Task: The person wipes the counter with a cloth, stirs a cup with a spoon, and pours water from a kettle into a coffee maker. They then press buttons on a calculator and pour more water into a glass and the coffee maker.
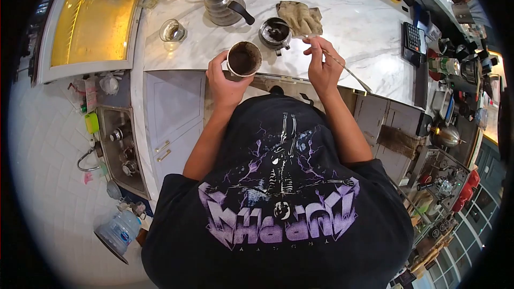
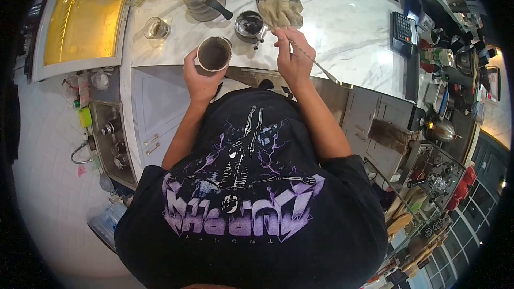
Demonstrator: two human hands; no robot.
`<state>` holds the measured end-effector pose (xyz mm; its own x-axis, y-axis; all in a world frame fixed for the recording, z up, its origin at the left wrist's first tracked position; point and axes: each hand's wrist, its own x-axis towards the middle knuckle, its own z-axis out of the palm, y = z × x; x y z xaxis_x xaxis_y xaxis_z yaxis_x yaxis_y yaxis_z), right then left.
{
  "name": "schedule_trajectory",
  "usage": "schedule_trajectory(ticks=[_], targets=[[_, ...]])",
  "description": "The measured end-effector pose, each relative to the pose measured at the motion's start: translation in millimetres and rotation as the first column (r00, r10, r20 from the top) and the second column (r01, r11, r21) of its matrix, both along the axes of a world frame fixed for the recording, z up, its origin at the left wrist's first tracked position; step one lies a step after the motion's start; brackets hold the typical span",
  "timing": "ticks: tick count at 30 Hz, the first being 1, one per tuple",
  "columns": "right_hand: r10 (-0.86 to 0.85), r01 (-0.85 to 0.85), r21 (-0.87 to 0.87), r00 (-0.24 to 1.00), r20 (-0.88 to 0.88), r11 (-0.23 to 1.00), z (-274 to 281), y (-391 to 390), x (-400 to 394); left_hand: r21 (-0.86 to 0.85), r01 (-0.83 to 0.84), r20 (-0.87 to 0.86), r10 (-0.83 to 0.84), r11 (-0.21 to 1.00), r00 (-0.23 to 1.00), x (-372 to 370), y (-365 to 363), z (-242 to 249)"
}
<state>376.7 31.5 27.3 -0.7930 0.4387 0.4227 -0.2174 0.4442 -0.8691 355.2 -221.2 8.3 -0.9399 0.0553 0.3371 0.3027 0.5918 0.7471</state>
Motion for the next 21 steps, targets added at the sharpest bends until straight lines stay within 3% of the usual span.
schedule_trajectory(ticks=[5,8,11,13,14,16,21], targets=[[-0.027,0.026,0.011,0.996,0.083,1.000,15,-2,8,0.032,0.039,0.005,-0.039,0.999,0.999,-9,4,4],[-0.067,0.071,-0.173,0.997,0.033,0.982,50,-6,23,0.052,0.050,0.023,-0.051,0.997,0.998,-12,2,7],[-0.147,0.128,-0.217,0.986,-0.075,0.968,88,-14,35,0.003,0.068,0.005,-0.068,0.998,0.998,-20,-1,16],[0.008,-0.052,-0.134,0.949,-0.314,0.990,106,-23,36,0.146,0.114,0.020,-0.118,0.983,0.993,-35,-5,18],[-0.004,-0.041,-0.136,0.949,-0.315,0.990,107,-29,35,0.143,0.126,0.019,-0.130,0.982,0.991,-40,-5,17],[0.134,-0.169,-0.103,0.950,-0.284,0.980,109,-46,31,0.329,0.186,-0.030,-0.187,0.926,0.982,-50,-5,17],[0.194,-0.187,0.056,0.959,-0.208,0.981,113,-85,9,0.319,0.318,-0.168,-0.277,0.893,0.946,-74,-21,45]])
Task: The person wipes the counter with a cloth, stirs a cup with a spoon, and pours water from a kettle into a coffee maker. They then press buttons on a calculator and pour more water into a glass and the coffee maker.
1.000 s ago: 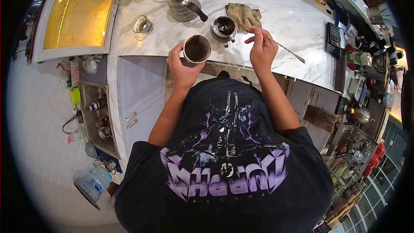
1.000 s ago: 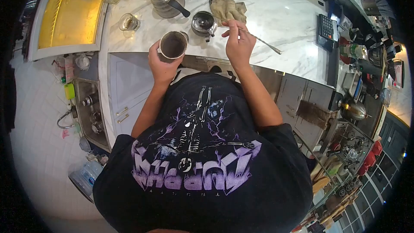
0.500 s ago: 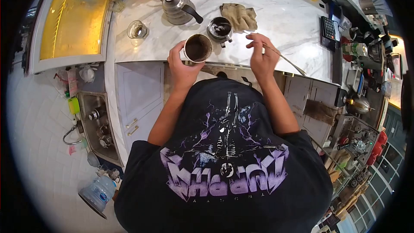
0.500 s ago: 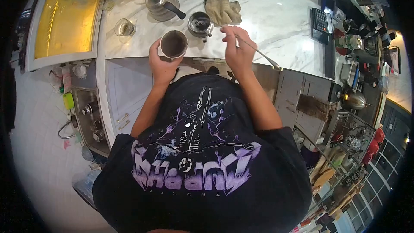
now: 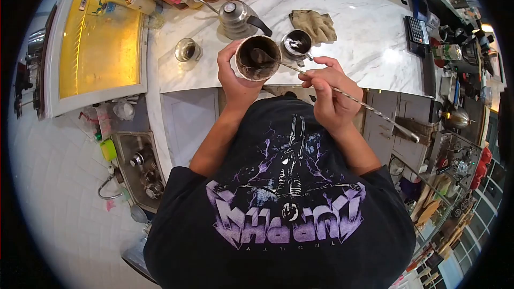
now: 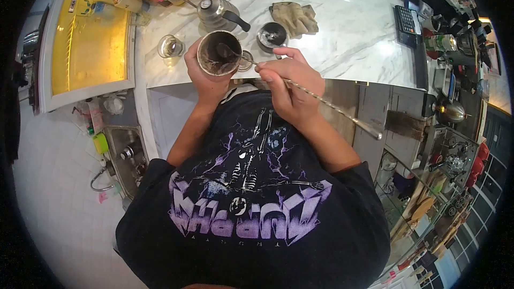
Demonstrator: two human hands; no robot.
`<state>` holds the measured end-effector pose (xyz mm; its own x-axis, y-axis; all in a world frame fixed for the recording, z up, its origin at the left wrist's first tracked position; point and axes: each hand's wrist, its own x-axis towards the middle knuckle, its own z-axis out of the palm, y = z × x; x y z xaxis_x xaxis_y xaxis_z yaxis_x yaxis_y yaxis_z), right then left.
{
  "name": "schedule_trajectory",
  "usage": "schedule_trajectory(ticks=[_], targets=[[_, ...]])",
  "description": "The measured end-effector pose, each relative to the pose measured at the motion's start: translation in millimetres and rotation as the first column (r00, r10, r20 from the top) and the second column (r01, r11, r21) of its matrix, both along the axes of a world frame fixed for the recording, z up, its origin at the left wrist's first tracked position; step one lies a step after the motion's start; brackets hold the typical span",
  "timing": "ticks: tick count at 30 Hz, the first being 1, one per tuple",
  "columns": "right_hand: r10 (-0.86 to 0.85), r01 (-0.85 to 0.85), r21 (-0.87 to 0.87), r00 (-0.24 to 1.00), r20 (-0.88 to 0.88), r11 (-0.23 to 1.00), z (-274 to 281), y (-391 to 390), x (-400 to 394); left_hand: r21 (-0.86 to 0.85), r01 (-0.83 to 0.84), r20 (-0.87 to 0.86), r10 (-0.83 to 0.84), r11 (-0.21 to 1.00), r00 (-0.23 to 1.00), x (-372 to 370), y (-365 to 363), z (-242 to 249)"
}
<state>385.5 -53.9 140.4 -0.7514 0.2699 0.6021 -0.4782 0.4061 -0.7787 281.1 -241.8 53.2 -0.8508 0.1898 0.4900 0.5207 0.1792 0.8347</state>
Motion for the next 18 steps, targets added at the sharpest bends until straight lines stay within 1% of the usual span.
schedule_trajectory(ticks=[1,2,4,5,7,11,14,16,18], targets=[[-0.003,0.003,-0.002,1.000,-0.001,1.000,2,-8,-5,-0.035,0.018,-0.059,-0.020,0.999,0.998,-5,-6,5],[-0.001,0.001,0.011,1.000,-0.003,1.000,4,-15,-9,-0.036,0.019,-0.061,-0.022,0.999,0.998,-11,-12,6],[0.004,-0.004,0.025,1.000,-0.008,1.000,8,-30,-20,0.025,0.058,-0.080,-0.056,0.998,0.995,-23,-25,10],[0.009,-0.009,0.014,1.000,-0.015,1.000,9,-38,-25,0.024,0.056,-0.082,-0.054,0.998,0.995,-28,-32,13],[0.015,-0.015,0.000,1.000,-0.020,1.000,10,-53,-34,-0.036,0.045,-0.122,-0.049,0.998,0.991,-35,-45,20],[-0.014,0.016,0.053,0.999,-0.040,0.998,8,-76,-48,-0.013,0.070,-0.114,-0.071,0.997,0.991,-50,-65,13],[-0.045,0.048,0.081,0.998,-0.034,0.996,8,-88,-49,0.008,0.120,-0.108,-0.118,0.993,0.987,-60,-77,7],[-0.067,0.069,0.083,0.997,-0.029,0.994,8,-93,-49,-0.008,0.138,-0.119,-0.138,0.990,0.983,-68,-82,6],[-0.130,0.133,0.083,0.991,-0.031,0.988,5,-100,-51,-0.025,0.155,-0.140,-0.157,0.988,0.978,-71,-83,11]])
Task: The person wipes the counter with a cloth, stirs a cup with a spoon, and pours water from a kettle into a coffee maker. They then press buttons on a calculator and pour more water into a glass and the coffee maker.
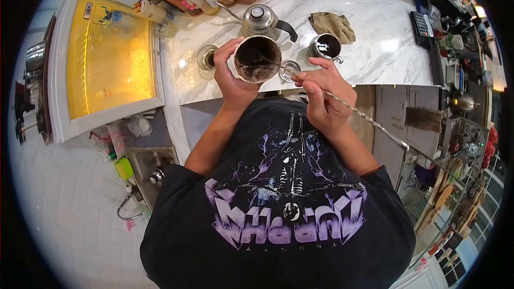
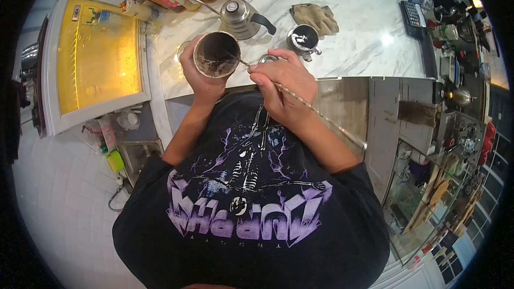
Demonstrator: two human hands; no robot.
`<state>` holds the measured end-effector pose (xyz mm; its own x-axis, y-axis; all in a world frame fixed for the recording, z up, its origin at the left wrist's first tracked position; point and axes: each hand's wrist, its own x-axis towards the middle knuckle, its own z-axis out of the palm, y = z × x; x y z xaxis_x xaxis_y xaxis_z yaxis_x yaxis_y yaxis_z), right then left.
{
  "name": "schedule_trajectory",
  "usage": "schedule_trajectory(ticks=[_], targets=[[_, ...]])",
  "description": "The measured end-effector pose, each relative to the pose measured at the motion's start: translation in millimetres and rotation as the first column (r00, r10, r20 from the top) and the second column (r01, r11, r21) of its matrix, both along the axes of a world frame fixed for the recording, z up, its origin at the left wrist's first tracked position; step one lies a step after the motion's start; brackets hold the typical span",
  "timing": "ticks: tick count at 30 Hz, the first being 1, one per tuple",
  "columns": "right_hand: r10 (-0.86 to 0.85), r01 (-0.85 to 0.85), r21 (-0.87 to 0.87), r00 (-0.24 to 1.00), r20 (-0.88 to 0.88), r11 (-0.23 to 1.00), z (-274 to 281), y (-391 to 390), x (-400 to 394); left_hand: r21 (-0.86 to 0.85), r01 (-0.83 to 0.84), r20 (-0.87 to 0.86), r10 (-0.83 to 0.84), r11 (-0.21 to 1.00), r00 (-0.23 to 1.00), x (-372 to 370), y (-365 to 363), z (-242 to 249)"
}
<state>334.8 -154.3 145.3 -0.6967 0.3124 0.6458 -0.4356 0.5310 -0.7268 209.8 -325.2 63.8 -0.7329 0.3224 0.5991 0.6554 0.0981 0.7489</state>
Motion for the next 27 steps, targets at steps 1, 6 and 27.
schedule_trajectory(ticks=[1,6,27], targets=[[-0.015,0.015,-0.006,1.000,0.001,1.000,-2,-4,0,-0.012,0.006,-0.027,-0.007,1.000,1.000,-2,-1,2],[-0.019,0.020,-0.015,0.999,0.028,1.000,-4,-15,-1,-0.021,0.066,-0.026,-0.066,0.998,0.997,-9,-2,0],[-0.143,0.331,-0.782,0.942,0.302,0.528,-51,0,14,-0.345,0.101,0.133,-0.058,0.933,0.989,-16,-1,-18]])
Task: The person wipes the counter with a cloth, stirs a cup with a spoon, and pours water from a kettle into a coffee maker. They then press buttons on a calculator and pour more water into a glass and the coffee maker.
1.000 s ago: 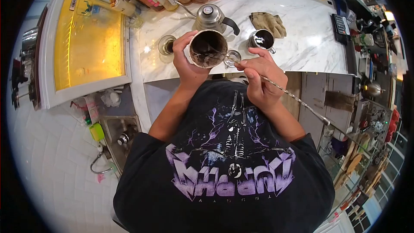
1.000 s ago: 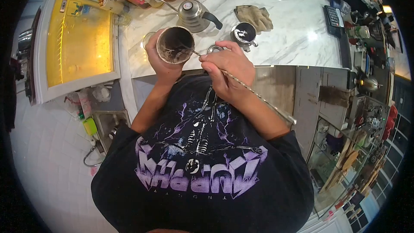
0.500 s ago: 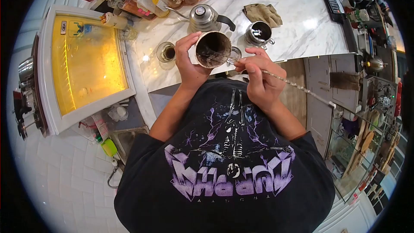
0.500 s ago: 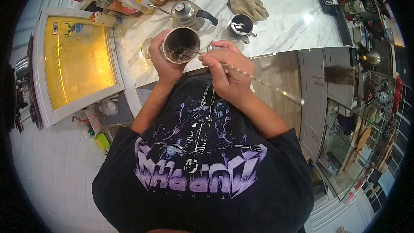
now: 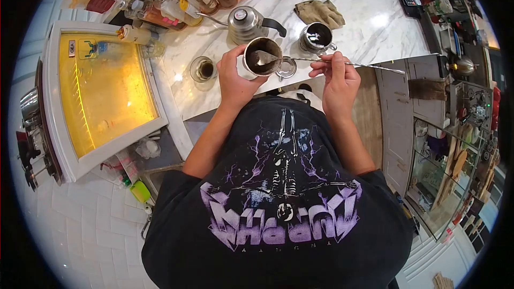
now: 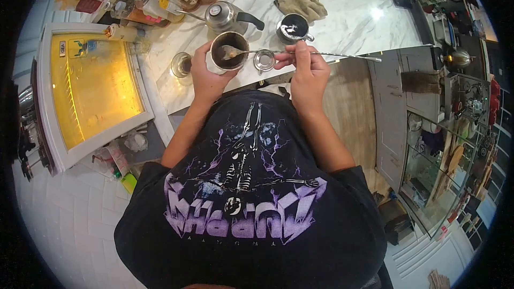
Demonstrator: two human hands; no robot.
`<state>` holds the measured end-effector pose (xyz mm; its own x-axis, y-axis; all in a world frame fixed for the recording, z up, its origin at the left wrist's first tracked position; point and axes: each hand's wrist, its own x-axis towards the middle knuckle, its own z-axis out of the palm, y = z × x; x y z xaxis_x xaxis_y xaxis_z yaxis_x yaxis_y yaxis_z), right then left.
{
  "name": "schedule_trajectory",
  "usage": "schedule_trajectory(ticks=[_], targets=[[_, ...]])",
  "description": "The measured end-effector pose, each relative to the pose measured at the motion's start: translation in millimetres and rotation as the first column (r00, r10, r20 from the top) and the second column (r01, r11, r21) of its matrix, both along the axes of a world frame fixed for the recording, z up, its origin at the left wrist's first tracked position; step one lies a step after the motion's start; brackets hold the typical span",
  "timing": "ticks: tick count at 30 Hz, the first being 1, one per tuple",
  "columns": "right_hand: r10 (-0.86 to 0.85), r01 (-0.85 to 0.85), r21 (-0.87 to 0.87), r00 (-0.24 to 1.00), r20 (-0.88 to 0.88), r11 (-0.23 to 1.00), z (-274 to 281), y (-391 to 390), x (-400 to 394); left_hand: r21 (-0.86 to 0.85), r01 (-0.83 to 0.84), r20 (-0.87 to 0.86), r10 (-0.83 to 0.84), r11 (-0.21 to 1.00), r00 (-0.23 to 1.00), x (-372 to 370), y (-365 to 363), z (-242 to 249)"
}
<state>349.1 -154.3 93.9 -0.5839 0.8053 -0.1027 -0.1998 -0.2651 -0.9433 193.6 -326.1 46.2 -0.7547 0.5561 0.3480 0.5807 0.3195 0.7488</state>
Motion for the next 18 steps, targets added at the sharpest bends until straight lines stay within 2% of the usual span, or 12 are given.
schedule_trajectory(ticks=[5,10,12,14,16,18], targets=[[-0.128,0.127,-0.066,0.992,-0.012,0.990,1,15,14,-0.041,0.048,0.068,-0.045,0.998,0.997,-4,-2,-11],[-0.279,0.279,-0.031,0.960,0.013,0.960,-9,53,29,-0.108,0.037,0.105,-0.026,0.993,0.994,-7,-3,-13],[-0.394,0.389,0.124,0.919,0.024,0.913,-16,68,31,-0.104,0.035,0.121,-0.023,0.994,0.992,-6,-2,-11],[-0.398,0.382,0.169,0.915,0.073,0.909,-20,75,32,-0.100,0.037,0.138,-0.024,0.994,0.990,-6,-1,-11],[-0.398,0.336,0.317,0.904,0.157,0.887,-31,79,31,-0.113,0.042,0.146,-0.025,0.993,0.989,-7,1,-12],[-0.391,0.309,0.387,0.908,0.152,0.869,-39,74,28,-0.107,0.057,0.159,-0.039,0.993,0.987,-8,2,-12]])
